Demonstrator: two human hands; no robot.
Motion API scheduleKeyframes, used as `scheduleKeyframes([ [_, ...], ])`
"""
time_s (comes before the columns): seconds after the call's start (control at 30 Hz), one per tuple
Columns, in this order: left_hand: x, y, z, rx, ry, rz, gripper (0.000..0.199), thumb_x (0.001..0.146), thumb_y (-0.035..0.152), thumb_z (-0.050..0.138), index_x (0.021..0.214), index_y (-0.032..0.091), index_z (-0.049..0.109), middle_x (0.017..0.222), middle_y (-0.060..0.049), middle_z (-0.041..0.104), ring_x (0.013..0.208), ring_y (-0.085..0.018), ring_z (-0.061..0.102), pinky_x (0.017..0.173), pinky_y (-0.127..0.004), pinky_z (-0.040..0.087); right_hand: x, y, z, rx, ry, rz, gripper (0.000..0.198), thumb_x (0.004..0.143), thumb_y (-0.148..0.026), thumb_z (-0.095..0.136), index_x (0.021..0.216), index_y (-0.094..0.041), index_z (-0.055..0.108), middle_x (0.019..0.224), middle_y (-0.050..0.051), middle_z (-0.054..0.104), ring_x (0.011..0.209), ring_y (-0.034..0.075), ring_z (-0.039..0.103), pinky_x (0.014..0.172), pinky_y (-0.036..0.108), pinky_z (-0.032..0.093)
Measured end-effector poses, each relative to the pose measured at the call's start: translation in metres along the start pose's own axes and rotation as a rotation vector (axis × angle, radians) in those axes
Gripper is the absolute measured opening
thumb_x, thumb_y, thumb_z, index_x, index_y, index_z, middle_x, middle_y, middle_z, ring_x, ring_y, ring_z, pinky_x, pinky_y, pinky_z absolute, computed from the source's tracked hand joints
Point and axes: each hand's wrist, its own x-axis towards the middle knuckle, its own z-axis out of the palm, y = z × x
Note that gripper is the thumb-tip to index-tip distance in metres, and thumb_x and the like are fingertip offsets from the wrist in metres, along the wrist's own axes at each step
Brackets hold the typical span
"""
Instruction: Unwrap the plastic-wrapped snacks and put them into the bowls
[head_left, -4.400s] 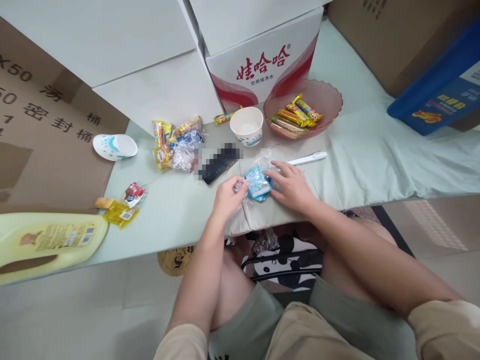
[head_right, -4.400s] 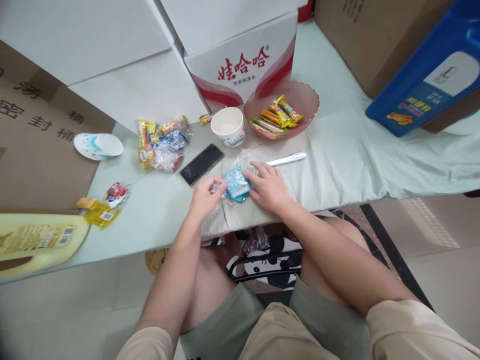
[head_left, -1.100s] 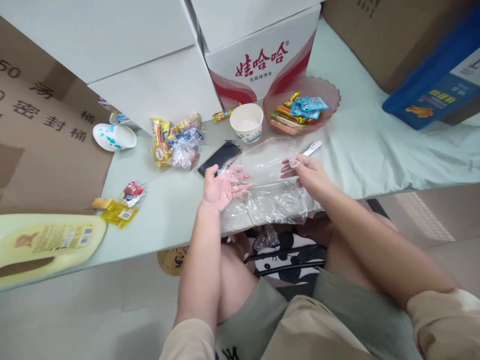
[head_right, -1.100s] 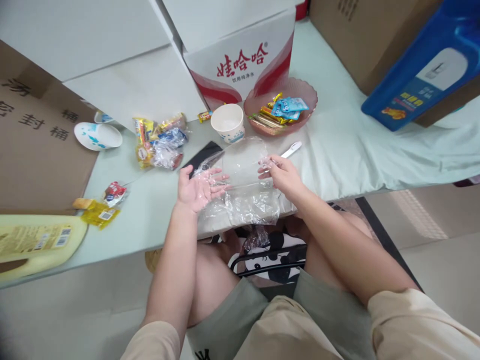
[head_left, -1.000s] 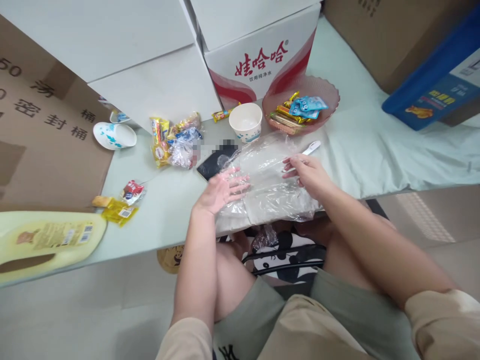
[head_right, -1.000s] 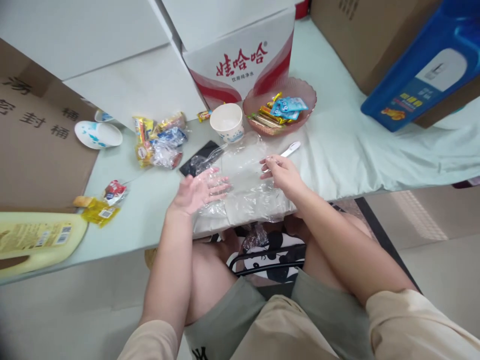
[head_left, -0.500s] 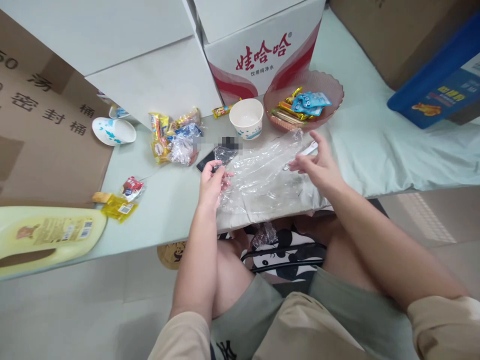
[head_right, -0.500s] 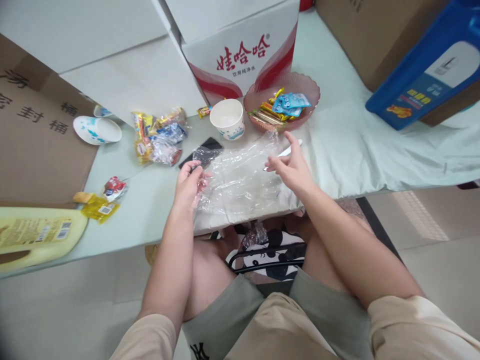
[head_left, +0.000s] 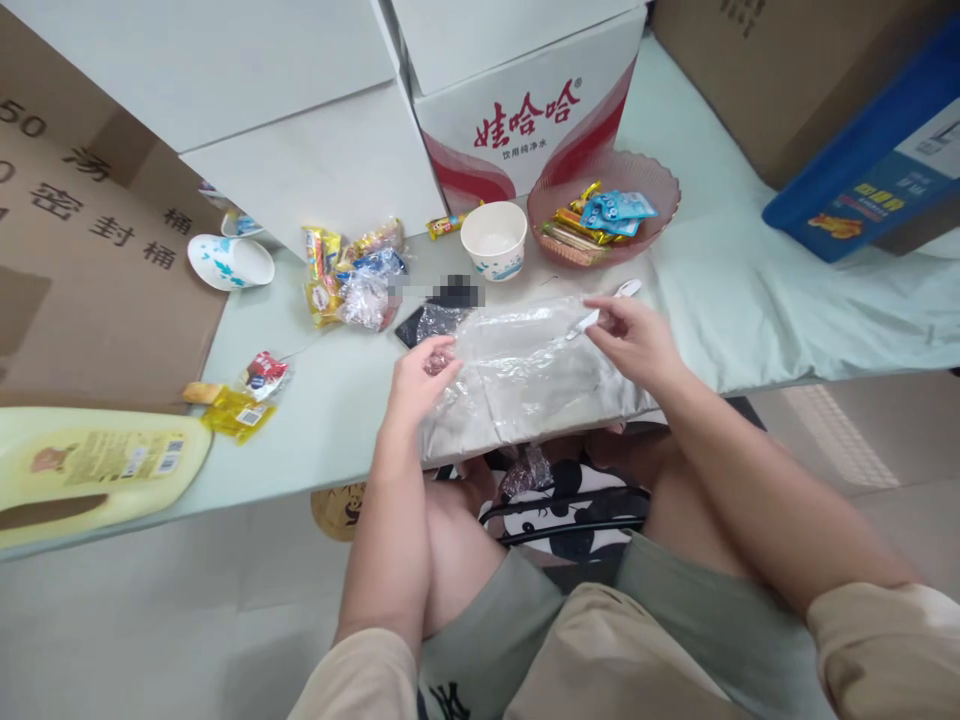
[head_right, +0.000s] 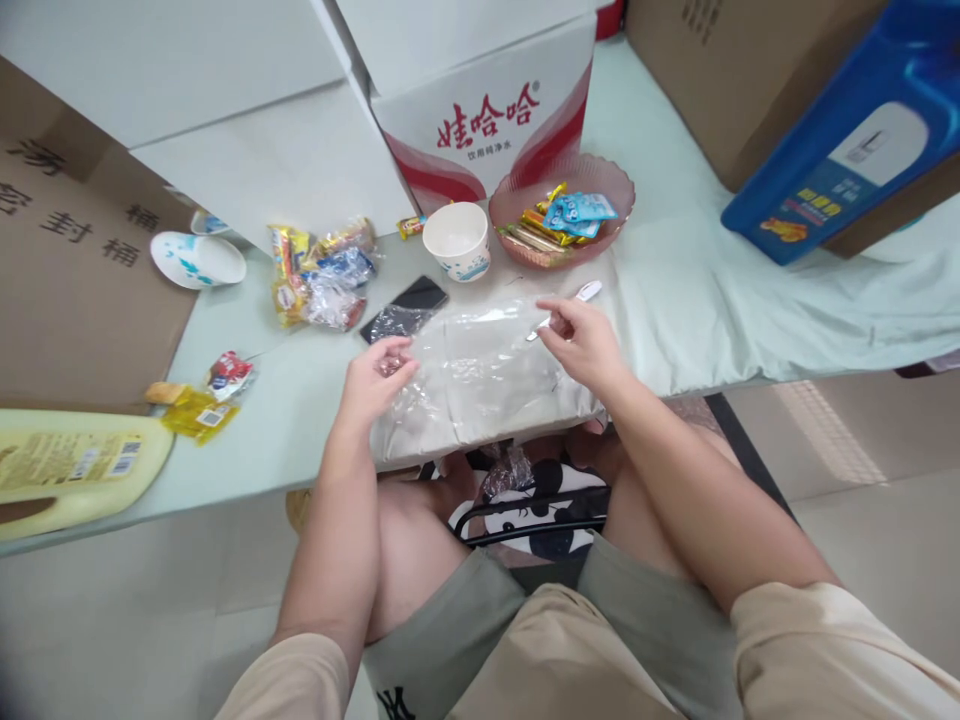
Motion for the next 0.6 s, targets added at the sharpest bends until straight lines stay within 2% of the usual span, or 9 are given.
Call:
scheduleKeyframes([
  [0.07, 0.002, -0.006, -0.004, 0.142, 0.038, 0.059, 0.018, 0.074, 0.032, 0.08, 0.091, 0.023, 0.079, 0.085, -0.001, 0.061, 0.076, -0.014, 0.056, 0.078, -0.027, 0.051, 0.001, 0.0, -0.003, -0.129, 0.077, -0.076, 0.015, 0.081, -0.034, 0.068, 0.089, -0.024, 0.076, 0.081, 0.004, 0.057, 0.079, 0.022, 0.059, 0.082, 0.043, 0.053],
  [0.17, 0.004, -0.008, -0.014, 0.145, 0.147, 0.201, 0.021, 0.064, 0.04, 0.088, 0.072, 0.023, 0.079, 0.105, -0.006, 0.06, 0.101, -0.021, 0.059, 0.097, -0.035, 0.05, 0.001, -0.007, -0.012, -0.133, 0.13, -0.195, 0.015, 0.082, -0.039, 0.07, 0.077, -0.025, 0.07, 0.1, 0.009, 0.064, 0.1, 0.028, 0.063, 0.097, 0.05, 0.051],
  [0.23, 0.002, -0.004, -0.019, 0.048, 0.142, 0.239, 0.03, 0.057, 0.045, 0.093, 0.063, 0.022, 0.075, 0.123, -0.008, 0.059, 0.123, -0.026, 0.056, 0.109, -0.038, 0.046, -0.001, -0.012, -0.017, -0.02, 0.056, -0.164, 0.021, 0.085, -0.044, 0.068, 0.076, -0.025, 0.064, 0.1, 0.008, 0.069, 0.102, 0.028, 0.066, 0.099, 0.05, 0.05],
  [0.3, 0.0, 0.001, -0.019, -0.124, 0.073, 0.208, 0.038, 0.058, 0.053, 0.092, 0.061, 0.022, 0.071, 0.124, -0.008, 0.064, 0.127, -0.027, 0.058, 0.111, -0.039, 0.046, -0.002, -0.016, -0.018, 0.143, -0.028, -0.033, 0.026, 0.089, -0.048, 0.064, 0.079, -0.025, 0.059, 0.082, 0.005, 0.069, 0.084, 0.024, 0.068, 0.088, 0.046, 0.055],
  [0.37, 0.0, 0.006, -0.014, -0.307, 0.064, 0.113, 0.041, 0.062, 0.057, 0.088, 0.064, 0.022, 0.069, 0.103, -0.007, 0.07, 0.109, -0.023, 0.068, 0.101, -0.037, 0.053, -0.001, -0.016, -0.016, 0.291, -0.052, 0.101, 0.025, 0.092, -0.051, 0.061, 0.088, -0.027, 0.056, 0.068, 0.0, 0.064, 0.066, 0.02, 0.064, 0.074, 0.04, 0.057],
  [0.47, 0.007, 0.006, -0.002, -0.448, 0.17, -0.102, 0.035, 0.075, 0.053, 0.081, 0.076, 0.023, 0.065, 0.079, -0.001, 0.068, 0.076, -0.016, 0.07, 0.07, -0.026, 0.057, -0.001, -0.015, -0.008, 0.372, -0.102, 0.161, 0.037, 0.084, -0.047, 0.073, 0.11, -0.028, 0.056, 0.07, -0.003, 0.062, 0.065, 0.017, 0.065, 0.067, 0.033, 0.057],
  [0.53, 0.013, 0.003, 0.003, -0.412, 0.218, -0.194, 0.031, 0.083, 0.051, 0.075, 0.083, 0.023, 0.061, 0.075, 0.001, 0.066, 0.061, -0.011, 0.066, 0.051, -0.019, 0.047, -0.002, -0.015, -0.005, 0.354, -0.179, 0.168, 0.053, 0.076, -0.041, 0.08, 0.121, -0.027, 0.055, 0.074, -0.004, 0.061, 0.065, 0.016, 0.065, 0.065, 0.032, 0.058],
  [0.6, 0.018, -0.001, 0.006, -0.309, 0.224, -0.194, 0.029, 0.089, 0.049, 0.071, 0.086, 0.024, 0.058, 0.065, 0.005, 0.062, 0.044, -0.007, 0.054, 0.039, -0.017, 0.033, -0.005, -0.016, -0.008, 0.326, -0.234, 0.202, 0.061, 0.075, -0.039, 0.081, 0.128, -0.027, 0.053, 0.076, -0.005, 0.061, 0.056, 0.014, 0.06, 0.057, 0.031, 0.056],
])
